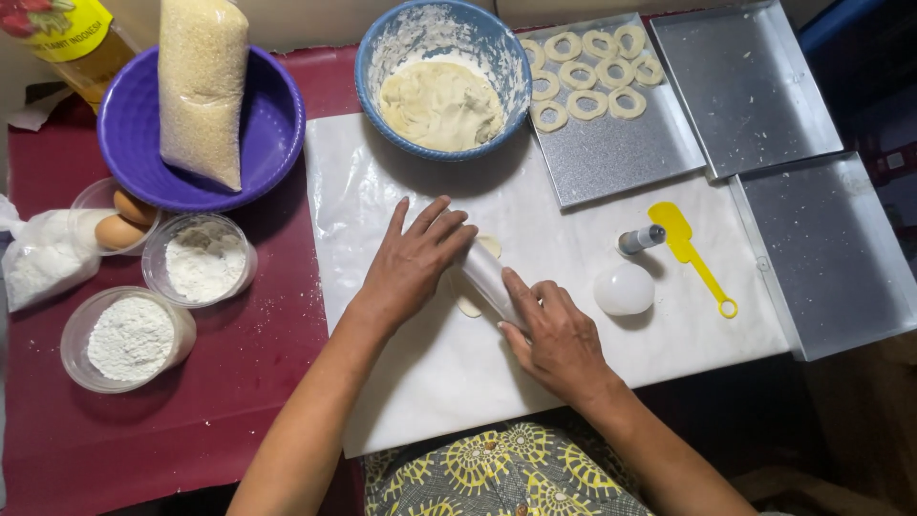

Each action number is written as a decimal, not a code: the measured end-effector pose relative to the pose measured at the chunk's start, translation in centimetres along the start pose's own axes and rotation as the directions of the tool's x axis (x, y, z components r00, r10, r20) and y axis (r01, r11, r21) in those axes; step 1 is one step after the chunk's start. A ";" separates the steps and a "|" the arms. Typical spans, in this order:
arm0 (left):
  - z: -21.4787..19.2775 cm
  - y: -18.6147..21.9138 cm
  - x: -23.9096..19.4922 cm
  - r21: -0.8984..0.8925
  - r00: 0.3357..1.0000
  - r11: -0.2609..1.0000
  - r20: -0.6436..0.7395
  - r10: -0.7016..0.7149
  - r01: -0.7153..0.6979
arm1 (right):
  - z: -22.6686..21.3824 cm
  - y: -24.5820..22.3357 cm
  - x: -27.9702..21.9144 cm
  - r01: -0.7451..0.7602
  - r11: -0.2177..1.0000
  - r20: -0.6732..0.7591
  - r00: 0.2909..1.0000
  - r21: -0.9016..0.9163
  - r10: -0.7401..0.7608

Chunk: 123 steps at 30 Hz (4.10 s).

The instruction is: Shaping and cutting dough into rings for pastries.

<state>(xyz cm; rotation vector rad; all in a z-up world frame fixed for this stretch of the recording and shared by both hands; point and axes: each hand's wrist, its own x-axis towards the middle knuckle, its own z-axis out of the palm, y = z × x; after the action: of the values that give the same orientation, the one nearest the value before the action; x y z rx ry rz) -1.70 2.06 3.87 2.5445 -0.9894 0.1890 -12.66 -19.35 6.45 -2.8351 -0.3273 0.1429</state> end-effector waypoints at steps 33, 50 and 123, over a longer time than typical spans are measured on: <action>1.4 -3.1 -6.9 0.017 0.993 0.996 0.072 -0.089 0.088 | 5.4 -6.5 -1.0 0.339 0.920 0.090 0.941 -0.197 -0.327; -3.0 1.1 -5.4 0.160 0.996 0.984 0.070 0.063 -0.073 | 0.9 0.4 1.2 0.232 0.970 -0.019 0.973 0.070 -0.231; 4.1 11.2 -8.8 0.096 0.966 0.966 -0.120 -0.229 0.241 | 3.2 3.5 -3.1 0.174 0.982 -0.230 0.955 -0.077 -0.188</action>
<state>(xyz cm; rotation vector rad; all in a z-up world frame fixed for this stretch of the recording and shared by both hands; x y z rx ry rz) -15.79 -1.70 1.35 2.6929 -0.6456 0.3169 -15.30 -22.51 2.61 -2.8176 -0.5418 -0.2438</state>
